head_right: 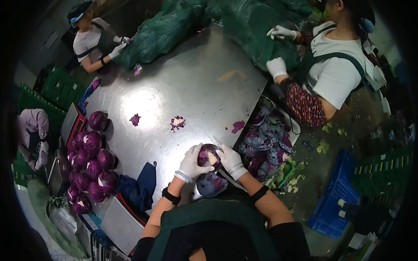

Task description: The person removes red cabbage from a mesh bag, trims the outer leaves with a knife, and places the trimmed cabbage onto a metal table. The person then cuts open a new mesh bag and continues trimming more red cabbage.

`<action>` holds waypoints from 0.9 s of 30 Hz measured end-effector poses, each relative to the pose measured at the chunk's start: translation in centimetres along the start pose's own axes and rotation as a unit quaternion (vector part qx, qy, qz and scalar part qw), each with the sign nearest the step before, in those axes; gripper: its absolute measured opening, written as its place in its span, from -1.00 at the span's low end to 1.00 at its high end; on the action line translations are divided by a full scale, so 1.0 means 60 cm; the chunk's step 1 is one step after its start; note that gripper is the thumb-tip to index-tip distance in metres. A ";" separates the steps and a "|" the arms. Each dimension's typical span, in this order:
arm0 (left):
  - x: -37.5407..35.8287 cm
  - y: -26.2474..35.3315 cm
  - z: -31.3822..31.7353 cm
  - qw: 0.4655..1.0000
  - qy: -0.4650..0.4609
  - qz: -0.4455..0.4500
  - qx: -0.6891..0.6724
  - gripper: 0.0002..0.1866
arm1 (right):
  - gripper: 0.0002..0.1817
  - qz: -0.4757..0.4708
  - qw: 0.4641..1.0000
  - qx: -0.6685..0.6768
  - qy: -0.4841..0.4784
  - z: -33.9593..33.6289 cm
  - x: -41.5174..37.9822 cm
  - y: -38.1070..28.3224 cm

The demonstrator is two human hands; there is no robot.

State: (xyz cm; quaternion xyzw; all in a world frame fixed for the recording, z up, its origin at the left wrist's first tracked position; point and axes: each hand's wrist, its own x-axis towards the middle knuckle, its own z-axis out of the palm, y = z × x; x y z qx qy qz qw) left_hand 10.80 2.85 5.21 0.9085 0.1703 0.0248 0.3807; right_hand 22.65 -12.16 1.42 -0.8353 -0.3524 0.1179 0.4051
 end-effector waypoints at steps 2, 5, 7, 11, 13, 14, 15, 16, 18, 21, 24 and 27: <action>-0.008 0.004 -0.003 0.999 -0.005 0.036 0.037 0.09 | -0.72 0.032 0.999 -0.025 -0.009 0.005 -0.017 0.002; -0.017 -0.007 -0.008 0.998 -0.021 0.051 0.015 0.07 | -0.75 -0.022 0.999 -0.038 0.015 0.012 -0.031 -0.005; -0.019 -0.031 -0.002 0.997 -0.014 0.078 -0.022 0.06 | -0.77 -0.027 0.998 -0.048 0.018 0.016 -0.026 0.001; -0.050 -0.096 -0.012 0.978 -0.038 0.170 -0.118 0.16 | -0.77 0.084 0.995 0.047 0.022 0.004 -0.019 -0.019; -0.081 -0.099 -0.010 0.984 -0.017 0.148 -0.095 0.19 | -0.72 0.169 0.958 0.219 -0.078 -0.006 -0.032 -0.062; -0.092 -0.091 -0.009 0.989 0.003 0.129 -0.077 0.23 | -0.72 0.169 0.957 0.224 -0.079 0.001 -0.032 -0.063; -0.100 -0.105 0.015 0.981 0.022 0.071 -0.179 0.27 | -0.73 0.079 0.982 0.165 -0.048 0.005 -0.035 -0.061; -0.105 -0.095 0.022 0.981 0.022 0.066 -0.179 0.27 | -0.73 -0.012 0.994 0.103 -0.017 0.008 -0.040 -0.056; -0.106 -0.078 0.019 0.971 0.030 -0.014 -0.238 0.28 | -0.74 -0.038 0.996 0.081 0.000 -0.018 -0.024 -0.029; -0.098 -0.077 0.021 0.987 0.038 0.051 -0.149 0.23 | -0.71 0.016 0.990 -0.134 -0.040 -0.080 -0.001 0.020; -0.080 -0.022 0.011 0.995 -0.003 0.076 -0.061 0.19 | -0.54 -0.052 0.993 -0.099 -0.046 -0.102 -0.026 -0.029; -0.062 0.008 0.009 0.990 -0.057 0.127 0.024 0.22 | -0.59 -0.066 0.986 -0.063 -0.143 -0.077 -0.049 -0.082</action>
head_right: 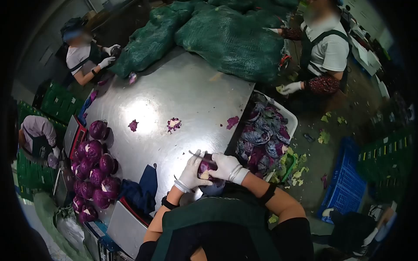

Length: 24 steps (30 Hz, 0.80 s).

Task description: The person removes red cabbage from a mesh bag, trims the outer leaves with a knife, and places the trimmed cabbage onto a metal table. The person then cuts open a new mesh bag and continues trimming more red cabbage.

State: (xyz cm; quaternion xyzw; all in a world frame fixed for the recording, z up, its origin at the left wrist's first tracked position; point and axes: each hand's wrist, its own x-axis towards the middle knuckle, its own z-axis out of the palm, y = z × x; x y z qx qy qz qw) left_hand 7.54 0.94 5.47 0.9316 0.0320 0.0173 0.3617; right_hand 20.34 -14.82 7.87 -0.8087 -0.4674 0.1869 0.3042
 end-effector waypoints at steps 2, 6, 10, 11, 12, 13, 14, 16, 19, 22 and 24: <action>0.013 -0.001 0.004 1.000 0.021 0.002 -0.008 0.23 | -0.68 0.023 0.998 -0.035 -0.041 0.000 0.015 -0.003; 0.005 0.010 0.024 0.996 0.046 -0.048 0.053 0.25 | -0.74 -0.045 0.997 -0.059 -0.003 0.032 0.024 0.057; -0.014 -0.006 -0.004 0.995 0.043 -0.079 -0.034 0.17 | -0.79 0.092 0.980 0.170 -0.042 -0.004 0.006 0.114; -0.026 -0.020 -0.011 0.987 0.044 -0.086 -0.131 0.14 | -0.76 0.221 0.946 0.228 -0.069 -0.011 -0.004 0.115; -0.039 -0.042 -0.007 0.976 0.041 -0.097 -0.192 0.12 | -0.76 0.174 0.974 0.138 -0.045 0.011 -0.010 0.164; -0.049 -0.050 -0.005 0.976 0.042 -0.101 -0.189 0.12 | -0.77 0.194 0.967 0.161 -0.031 0.009 -0.017 0.150; -0.055 -0.056 -0.003 0.959 0.067 -0.117 -0.249 0.12 | -0.77 0.097 0.989 0.113 0.007 0.029 -0.018 0.147; -0.065 -0.072 0.009 0.948 0.121 -0.101 -0.278 0.12 | -0.59 0.156 0.954 0.252 -0.045 0.029 -0.014 0.058; -0.062 -0.043 -0.006 0.989 0.095 -0.088 -0.075 0.09 | -0.34 0.050 0.990 0.130 0.028 0.106 -0.005 0.033; -0.057 -0.031 0.014 0.971 0.161 -0.132 -0.117 -0.02 | -0.36 0.091 0.994 0.038 -0.038 0.079 0.013 -0.012; -0.054 -0.027 0.017 0.958 0.207 -0.150 -0.128 -0.10 | -0.46 0.093 0.995 -0.028 -0.034 0.081 0.017 -0.017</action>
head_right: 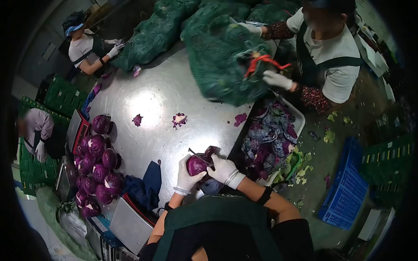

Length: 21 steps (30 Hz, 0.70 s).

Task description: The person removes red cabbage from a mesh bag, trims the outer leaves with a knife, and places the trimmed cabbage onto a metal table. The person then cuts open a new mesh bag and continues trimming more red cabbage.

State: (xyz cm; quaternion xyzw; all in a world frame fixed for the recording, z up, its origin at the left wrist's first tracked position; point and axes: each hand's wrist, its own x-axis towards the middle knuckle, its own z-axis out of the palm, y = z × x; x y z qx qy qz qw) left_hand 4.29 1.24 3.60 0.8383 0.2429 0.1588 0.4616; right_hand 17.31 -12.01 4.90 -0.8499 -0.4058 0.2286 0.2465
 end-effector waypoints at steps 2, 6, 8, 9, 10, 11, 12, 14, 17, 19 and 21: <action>-0.006 0.000 0.008 0.999 0.027 0.019 0.011 -0.11 | -0.54 -0.004 0.999 -0.033 0.036 0.010 -0.004 -0.008; -0.018 0.014 0.004 0.986 0.058 0.004 -0.156 -0.09 | -0.81 -0.051 0.983 0.045 0.170 -0.050 -0.011 0.009; -0.021 0.010 -0.002 0.896 0.030 -0.072 -0.436 -0.06 | -0.83 -0.021 0.973 0.148 0.175 -0.109 -0.021 0.023; -0.022 0.006 -0.007 0.897 0.033 -0.069 -0.435 -0.06 | -0.82 0.015 0.968 0.191 0.159 -0.129 -0.023 0.046; -0.027 0.003 -0.011 0.836 0.014 -0.115 -0.536 -0.04 | -0.75 0.005 0.984 0.035 0.174 -0.149 -0.027 0.072; -0.028 0.003 -0.014 0.761 -0.005 -0.158 -0.629 -0.01 | -0.68 -0.007 0.975 -0.123 0.187 -0.168 -0.026 0.079; -0.024 0.005 -0.017 0.757 0.004 -0.159 -0.633 0.04 | -0.51 -0.015 0.967 -0.079 0.242 -0.176 -0.032 0.072; -0.006 0.042 -0.030 0.789 0.024 -0.120 -0.602 0.04 | -0.33 -0.052 0.982 0.083 0.161 -0.195 -0.039 0.022; 0.005 0.069 -0.032 0.903 0.107 -0.030 -0.415 0.00 | -0.31 -0.126 0.949 0.285 0.057 -0.158 -0.035 -0.045; 0.000 0.049 -0.027 0.970 0.184 0.081 -0.134 0.02 | -0.55 -0.096 0.960 0.255 0.060 -0.128 -0.027 -0.078; -0.002 0.065 -0.040 0.959 0.231 0.163 -0.030 0.03 | -0.66 -0.114 0.957 0.246 0.099 -0.099 -0.012 -0.080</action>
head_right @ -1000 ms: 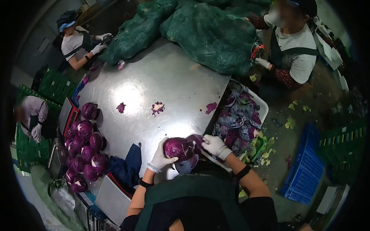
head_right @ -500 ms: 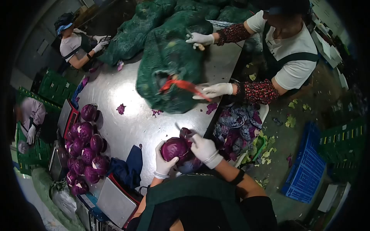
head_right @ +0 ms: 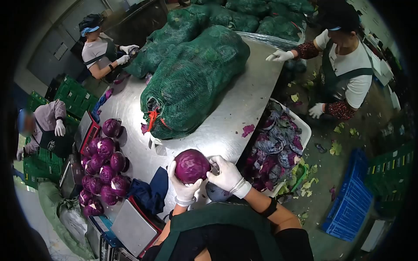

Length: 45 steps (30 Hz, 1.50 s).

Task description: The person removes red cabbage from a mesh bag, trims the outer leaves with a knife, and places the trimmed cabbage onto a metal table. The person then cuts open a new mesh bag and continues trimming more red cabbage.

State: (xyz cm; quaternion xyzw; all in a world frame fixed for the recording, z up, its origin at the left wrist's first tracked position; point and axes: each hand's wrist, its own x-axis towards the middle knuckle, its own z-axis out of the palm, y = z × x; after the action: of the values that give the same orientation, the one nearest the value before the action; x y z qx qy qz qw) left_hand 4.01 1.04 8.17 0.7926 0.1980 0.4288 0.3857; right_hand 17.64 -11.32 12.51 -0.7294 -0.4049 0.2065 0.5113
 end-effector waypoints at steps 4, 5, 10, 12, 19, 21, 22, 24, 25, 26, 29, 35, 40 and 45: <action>-0.006 0.004 -0.012 0.948 0.038 -0.195 -0.247 -0.07 | -0.76 0.246 0.914 0.318 -0.052 0.005 0.017 0.037; -0.011 -0.019 -0.015 0.891 0.089 -0.273 -0.352 -0.14 | -0.81 0.247 0.898 0.360 -0.054 -0.008 0.017 0.057; 0.036 -0.094 -0.160 0.644 0.251 -0.379 -0.616 -0.27 | -0.71 -0.084 0.956 -0.267 0.087 -0.111 -0.014 0.187; 0.068 -0.114 -0.248 0.602 0.320 -0.317 -0.659 -0.26 | -0.66 0.036 0.985 -0.159 0.063 -0.151 -0.040 0.218; 0.107 -0.213 -0.489 0.618 0.545 -0.258 -0.504 -0.14 | -0.69 0.184 0.982 -0.033 -0.040 -0.111 -0.048 0.175; 0.097 -0.262 -0.543 0.595 0.559 -0.242 -0.524 -0.24 | -0.60 0.187 0.975 0.023 -0.118 -0.071 -0.043 0.167; 0.064 -0.336 -0.595 0.664 0.533 -0.240 -0.466 -0.24 | -0.49 0.128 0.984 0.040 -0.116 -0.043 -0.044 0.179; 0.079 -0.286 -0.574 0.574 0.514 -0.293 -0.566 -0.19 | -0.32 -0.044 0.986 -0.067 -0.147 -0.010 -0.032 0.166; 0.122 -0.195 -0.509 0.671 0.567 -0.315 -0.358 -0.15 | -0.35 -0.025 0.980 -0.092 -0.174 0.006 -0.029 0.144; 0.127 -0.217 -0.514 0.695 0.538 -0.286 -0.381 -0.19 | -0.38 -0.015 0.973 -0.114 -0.200 0.021 -0.026 0.127; 0.152 -0.214 -0.460 0.803 0.376 -0.338 -0.316 -0.29 | -0.57 0.105 0.922 -0.206 -0.311 0.067 -0.055 0.208; 0.227 -0.224 -0.261 0.946 0.112 -0.289 -0.094 -0.40 | -0.71 0.099 0.926 -0.272 -0.244 -0.121 -0.039 0.227; 0.288 -0.147 -0.030 0.980 -0.090 0.040 0.170 -0.26 | -0.59 0.037 0.982 0.154 0.107 -0.241 0.140 0.050; 0.408 -0.106 0.072 0.938 -0.124 0.021 0.324 -0.18 | -0.57 0.162 0.970 0.173 0.055 -0.241 0.233 0.098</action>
State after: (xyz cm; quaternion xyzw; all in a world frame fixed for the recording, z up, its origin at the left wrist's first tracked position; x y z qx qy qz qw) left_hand 21.27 18.91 14.67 0.9254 0.2604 0.2480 0.1201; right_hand 38.44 -9.34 14.38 -0.6964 -0.2106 0.3133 0.6104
